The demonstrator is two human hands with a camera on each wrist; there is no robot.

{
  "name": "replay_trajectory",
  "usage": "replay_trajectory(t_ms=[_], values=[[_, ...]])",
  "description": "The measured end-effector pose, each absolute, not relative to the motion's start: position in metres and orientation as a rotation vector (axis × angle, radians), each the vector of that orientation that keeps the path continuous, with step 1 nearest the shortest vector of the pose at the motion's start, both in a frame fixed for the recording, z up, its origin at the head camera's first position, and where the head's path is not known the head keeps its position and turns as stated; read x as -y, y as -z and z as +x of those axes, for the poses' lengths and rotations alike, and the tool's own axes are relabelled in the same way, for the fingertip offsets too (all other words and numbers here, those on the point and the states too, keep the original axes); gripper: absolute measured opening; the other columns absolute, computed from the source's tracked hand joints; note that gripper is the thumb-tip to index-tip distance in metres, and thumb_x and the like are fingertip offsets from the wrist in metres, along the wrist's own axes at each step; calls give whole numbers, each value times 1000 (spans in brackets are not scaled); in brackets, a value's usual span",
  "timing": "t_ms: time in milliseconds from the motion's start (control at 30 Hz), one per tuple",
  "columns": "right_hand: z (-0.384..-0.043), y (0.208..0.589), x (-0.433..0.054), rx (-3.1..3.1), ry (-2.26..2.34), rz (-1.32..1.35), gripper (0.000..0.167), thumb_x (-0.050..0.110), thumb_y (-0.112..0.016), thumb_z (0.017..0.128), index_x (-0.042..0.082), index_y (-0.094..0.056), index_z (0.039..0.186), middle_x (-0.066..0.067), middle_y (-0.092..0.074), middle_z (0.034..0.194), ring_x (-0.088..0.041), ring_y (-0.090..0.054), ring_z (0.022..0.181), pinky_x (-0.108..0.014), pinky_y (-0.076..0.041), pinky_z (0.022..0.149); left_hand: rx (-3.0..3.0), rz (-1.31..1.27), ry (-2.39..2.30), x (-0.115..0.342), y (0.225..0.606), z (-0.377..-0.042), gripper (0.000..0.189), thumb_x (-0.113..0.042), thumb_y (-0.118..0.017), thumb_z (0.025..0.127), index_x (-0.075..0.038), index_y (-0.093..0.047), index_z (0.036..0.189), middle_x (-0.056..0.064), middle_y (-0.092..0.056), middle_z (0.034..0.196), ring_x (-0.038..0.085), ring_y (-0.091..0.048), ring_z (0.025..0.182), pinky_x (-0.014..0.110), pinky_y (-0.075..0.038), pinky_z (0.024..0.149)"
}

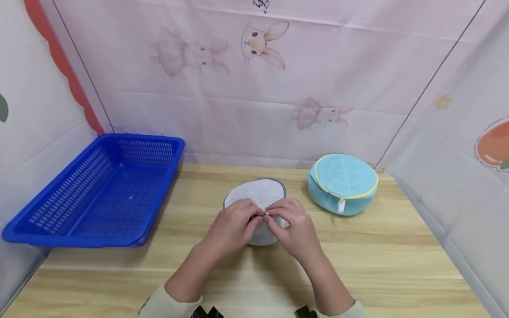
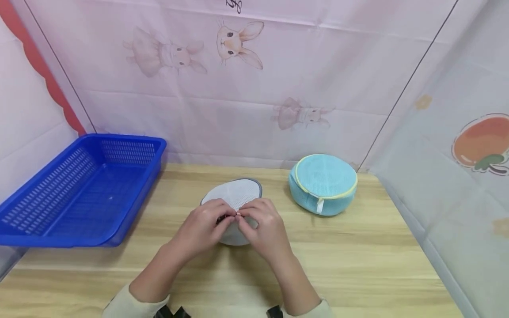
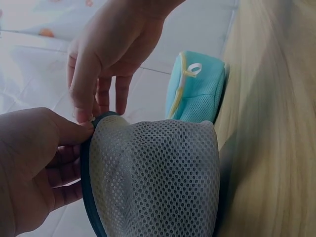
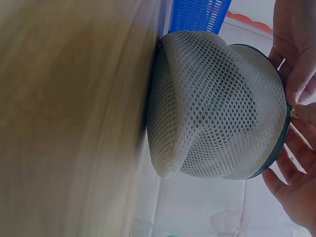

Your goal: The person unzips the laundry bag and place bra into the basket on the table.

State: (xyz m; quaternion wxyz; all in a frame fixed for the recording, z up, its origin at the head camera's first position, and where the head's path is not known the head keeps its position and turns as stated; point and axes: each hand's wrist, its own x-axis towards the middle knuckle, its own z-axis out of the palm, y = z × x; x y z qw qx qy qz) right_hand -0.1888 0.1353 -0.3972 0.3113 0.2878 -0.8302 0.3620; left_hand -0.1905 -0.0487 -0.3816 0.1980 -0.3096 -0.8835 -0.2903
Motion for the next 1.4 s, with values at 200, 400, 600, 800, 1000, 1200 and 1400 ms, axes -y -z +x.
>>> replay_trajectory(t_ms=[200, 400, 600, 800, 1000, 1200, 1400], values=[[-192, 390, -138, 2158, -978, 737, 3, 6, -73, 83, 7, -76, 84, -1, -74, 91, -19, -67, 96, -32, -54, 87, 2505, -840, 820, 54, 371, -191, 4, -12, -75, 87, -15, -75, 90, -7, -67, 88, 7, -60, 83, 25, -53, 73], [-196, 386, -146, 2127, -984, 682, 5, 5, -72, 83, 6, -76, 85, -3, -75, 91, -20, -70, 94, -31, -54, 90, 2546, -762, 811, 64, 364, -196, 5, -11, -76, 86, -14, -75, 89, -6, -67, 87, 9, -61, 84, 27, -54, 74], [-196, 386, -149, 2114, -972, 655, 6, 7, -71, 84, 5, -76, 81, -3, -75, 89, -20, -71, 91, -31, -54, 91, 2547, -683, 799, 73, 363, -202, 6, -7, -76, 85, -13, -76, 89, -4, -68, 89, 13, -62, 85, 29, -54, 73], [-193, 387, -145, 2135, -1038, 660, 4, 5, -73, 83, 6, -76, 82, -2, -75, 87, -18, -70, 87, -18, -53, 84, 2514, -735, 769, 68, 366, -199, 6, -11, -78, 84, -13, -77, 90, -4, -67, 91, 13, -61, 86, 29, -53, 75], [-188, 390, -136, 2150, -993, 767, 5, 2, -74, 81, 6, -76, 85, -2, -75, 88, -16, -70, 87, -24, -55, 79, 2460, -876, 733, 51, 373, -192, 10, -17, -77, 85, -15, -77, 95, -6, -67, 89, 12, -61, 85, 28, -52, 76], [-186, 390, -135, 2185, -990, 794, 5, 5, -72, 83, 6, -76, 85, -1, -74, 89, -16, -69, 86, -24, -55, 77, 2442, -865, 741, 47, 374, -192, 6, -14, -78, 84, -16, -78, 89, -8, -66, 83, 9, -59, 78, 25, -51, 71], [-188, 393, -138, 2166, -949, 755, 7, 6, -70, 84, 4, -76, 83, -3, -75, 88, -17, -70, 86, -29, -57, 78, 2483, -828, 789, 56, 372, -194, 5, -13, -79, 83, -17, -78, 86, -10, -65, 81, 7, -59, 77, 25, -51, 69]])
